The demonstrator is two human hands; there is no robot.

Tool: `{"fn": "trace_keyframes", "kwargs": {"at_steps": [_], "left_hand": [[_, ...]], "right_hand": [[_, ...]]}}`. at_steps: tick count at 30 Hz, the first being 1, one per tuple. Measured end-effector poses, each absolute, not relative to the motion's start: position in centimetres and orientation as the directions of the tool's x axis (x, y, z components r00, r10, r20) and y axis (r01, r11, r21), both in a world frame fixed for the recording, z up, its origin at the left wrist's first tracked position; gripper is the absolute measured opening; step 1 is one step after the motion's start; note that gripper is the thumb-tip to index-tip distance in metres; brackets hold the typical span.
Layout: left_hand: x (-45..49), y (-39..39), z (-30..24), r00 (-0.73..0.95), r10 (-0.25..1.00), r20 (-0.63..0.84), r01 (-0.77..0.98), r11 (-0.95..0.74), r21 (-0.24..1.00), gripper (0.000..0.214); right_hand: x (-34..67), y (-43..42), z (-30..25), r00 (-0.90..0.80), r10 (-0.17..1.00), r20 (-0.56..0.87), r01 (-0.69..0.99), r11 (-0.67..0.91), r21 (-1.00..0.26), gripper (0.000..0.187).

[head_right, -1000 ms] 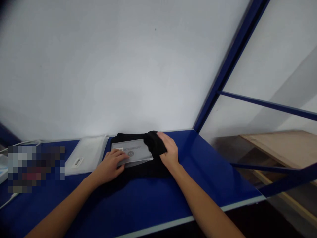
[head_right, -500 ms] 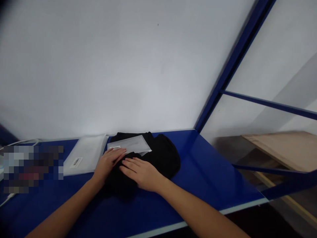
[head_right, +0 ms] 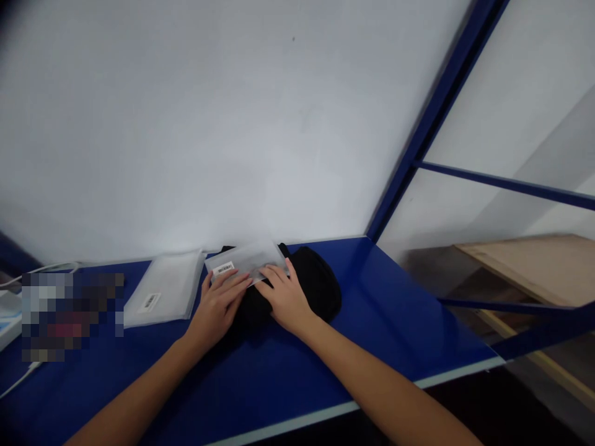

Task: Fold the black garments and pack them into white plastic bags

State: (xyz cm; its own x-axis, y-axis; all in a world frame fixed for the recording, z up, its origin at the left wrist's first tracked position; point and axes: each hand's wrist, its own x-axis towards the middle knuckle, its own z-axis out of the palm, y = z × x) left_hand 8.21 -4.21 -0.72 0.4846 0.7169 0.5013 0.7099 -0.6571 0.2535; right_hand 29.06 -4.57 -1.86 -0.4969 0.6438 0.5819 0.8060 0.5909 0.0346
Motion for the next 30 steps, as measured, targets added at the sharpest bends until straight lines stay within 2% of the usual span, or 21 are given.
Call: {"fn": "trace_keyframes", "kwargs": {"at_steps": [4,7,9,13,16,19,22,24,26,30], "left_hand": [[7.9,-3.9,-0.4,0.400,0.792,0.462,0.796,-0.549,0.253,0.052],[8.0,-3.9,-0.2,0.368,0.816,0.446,0.801,-0.522,0.294,0.041],[8.2,-4.0,-0.2,0.376,0.798,0.470,0.756,-0.558,0.343,0.029],[8.1,-3.8,-0.8,0.380,0.734,0.563,0.611,-0.656,0.443,0.027],[7.8,-3.6,-1.2,0.339,0.734,0.588,0.577,-0.656,0.487,0.022],[7.3,-3.3,-1.1,0.317,0.746,0.586,0.599,-0.636,0.486,0.019],[6.6,-2.9,-0.8,0.316,0.750,0.581,0.651,-0.617,0.442,0.026],[6.1,-2.6,-0.5,0.321,0.756,0.570,0.697,-0.597,0.398,0.030],[5.6,-2.4,-0.2,0.334,0.766,0.549,0.752,-0.567,0.335,0.034],[5.4,-2.8,0.6,0.408,0.766,0.496,0.822,-0.545,0.166,0.041]], "right_hand": [[29.3,-4.5,-1.7,-0.481,0.673,0.562,0.810,0.586,-0.008,0.056],[29.1,-4.2,-1.3,-0.427,0.719,0.549,0.855,0.518,-0.013,0.049],[28.3,-3.8,-0.9,-0.393,0.751,0.530,0.895,0.445,0.033,0.039],[25.4,-3.0,-0.2,-0.367,0.806,0.464,0.930,0.326,0.170,0.025],[23.6,-3.1,0.1,-0.357,0.839,0.409,0.934,0.319,0.162,0.020],[23.8,-3.8,0.4,-0.416,0.825,0.382,0.899,0.436,0.037,0.032],[26.1,-4.2,0.8,-0.517,0.746,0.420,0.754,0.629,-0.190,0.044],[27.9,-3.9,1.0,-0.502,0.731,0.463,0.658,0.670,-0.344,0.033],[29.5,-3.4,1.1,-0.435,0.766,0.474,0.629,0.635,-0.448,0.020],[31.1,-2.4,0.9,-0.434,0.817,0.379,0.680,0.573,-0.458,0.012]]}}
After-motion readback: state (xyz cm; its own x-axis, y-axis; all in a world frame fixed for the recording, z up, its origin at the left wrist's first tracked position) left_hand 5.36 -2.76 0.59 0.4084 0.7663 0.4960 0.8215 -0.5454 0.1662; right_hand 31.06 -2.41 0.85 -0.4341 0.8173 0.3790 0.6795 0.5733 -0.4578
